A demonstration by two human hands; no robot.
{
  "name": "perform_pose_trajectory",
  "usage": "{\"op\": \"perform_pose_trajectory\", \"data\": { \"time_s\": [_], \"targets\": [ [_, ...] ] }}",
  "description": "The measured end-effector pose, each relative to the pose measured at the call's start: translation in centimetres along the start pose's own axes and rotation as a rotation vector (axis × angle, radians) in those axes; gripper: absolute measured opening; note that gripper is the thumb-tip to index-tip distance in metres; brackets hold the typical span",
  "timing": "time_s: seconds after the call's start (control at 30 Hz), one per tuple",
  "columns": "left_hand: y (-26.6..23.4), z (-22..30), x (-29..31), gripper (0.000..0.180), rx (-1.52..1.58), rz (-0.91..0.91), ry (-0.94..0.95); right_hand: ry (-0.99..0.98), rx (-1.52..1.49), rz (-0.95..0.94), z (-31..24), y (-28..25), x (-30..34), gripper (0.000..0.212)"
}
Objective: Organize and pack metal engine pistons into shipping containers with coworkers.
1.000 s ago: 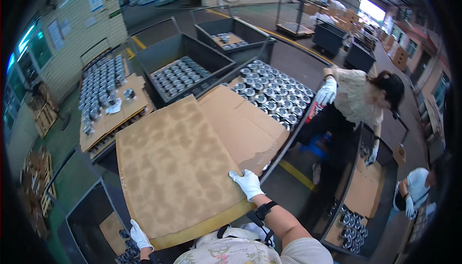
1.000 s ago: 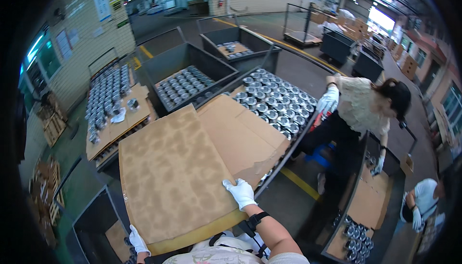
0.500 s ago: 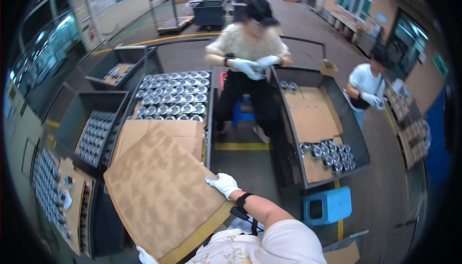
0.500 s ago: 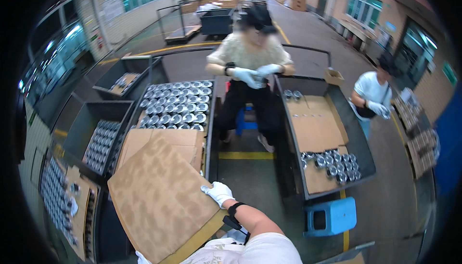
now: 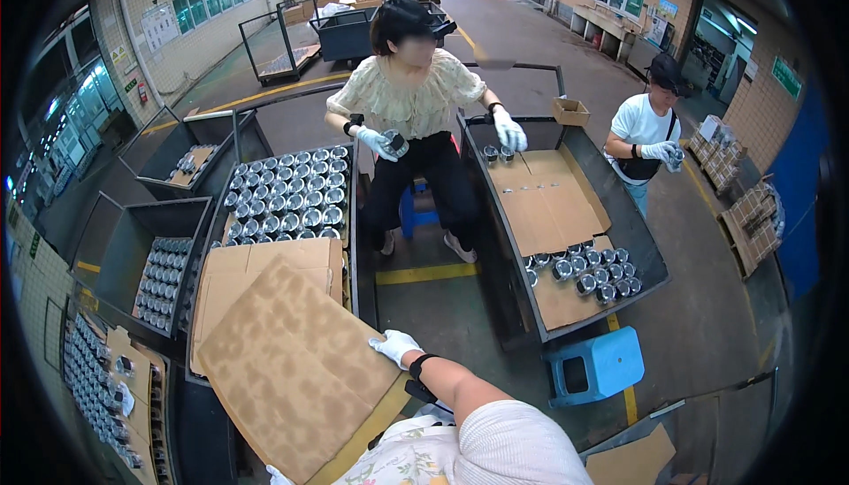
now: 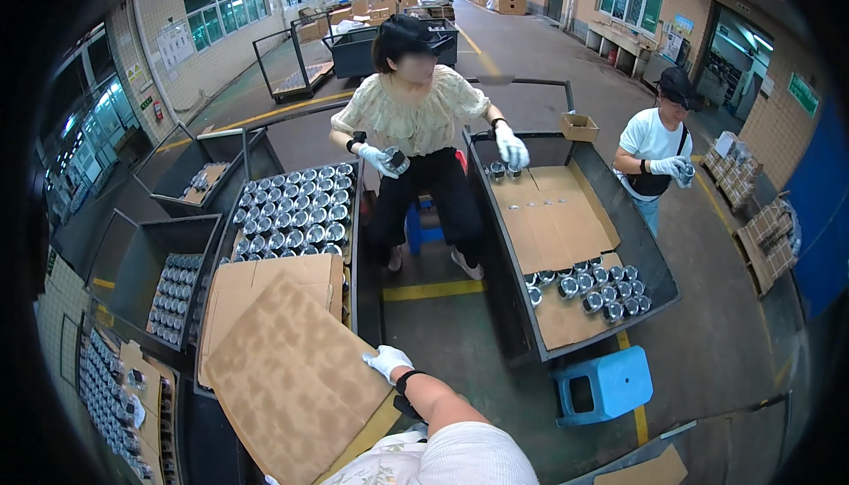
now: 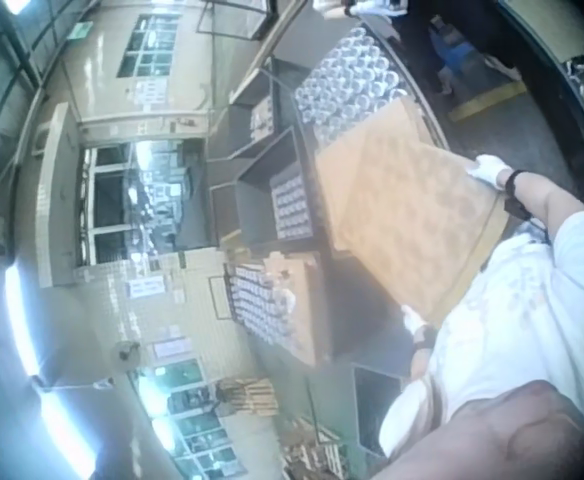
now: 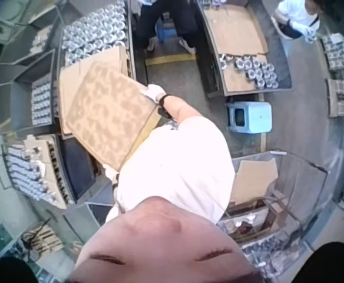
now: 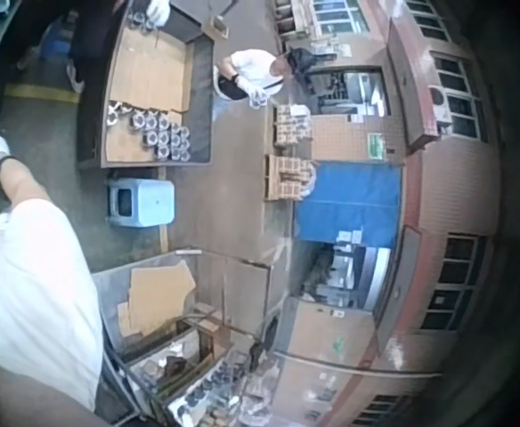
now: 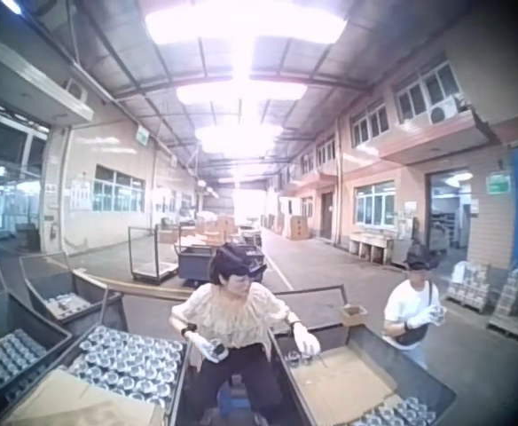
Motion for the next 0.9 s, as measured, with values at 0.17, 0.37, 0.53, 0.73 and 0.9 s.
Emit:
{"op": "perform_pose_trajectory", "data": {
  "time_s": [0.17,0.37,0.53,0.73,0.9],
  "targets": [
    [1.2,2.1,0.5,0.048,-0.007,-0.039,-0.056,0.085,0.07,-0.074,2.1,-0.9,-0.4,0.075],
    [2.5,2.9,0.9,0.063,0.044,-0.088,-0.197,0.12,0.146,-0.002,4.6,-1.3,-1.2,0.067],
    [3.0,2.1,1.8,0.078,0.1,-0.147,-0.384,0.041,0.233,0.067,4.9,-1.1,-2.2,0.064],
    [1.2,5.4,3.9,0.072,0.152,-0.224,-0.546,-0.061,0.282,0.102,7.5,-0.2,-5.8,0.063],
    [0.8,7.1,5.5,0.067,0.175,-0.255,-0.625,-0.032,0.362,0.068,7.8,-1.4,-5.9,0.068]
  ]
}}
Point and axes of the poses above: each hand's wrist, its own x-axis away from the middle knuckle, its own y-axis out of the palm, z = x × y, the point moved 2 cm from there along -x, towards the middle knuckle, and after that the axes turned 12 degrees about y, right-handed, at the moved point
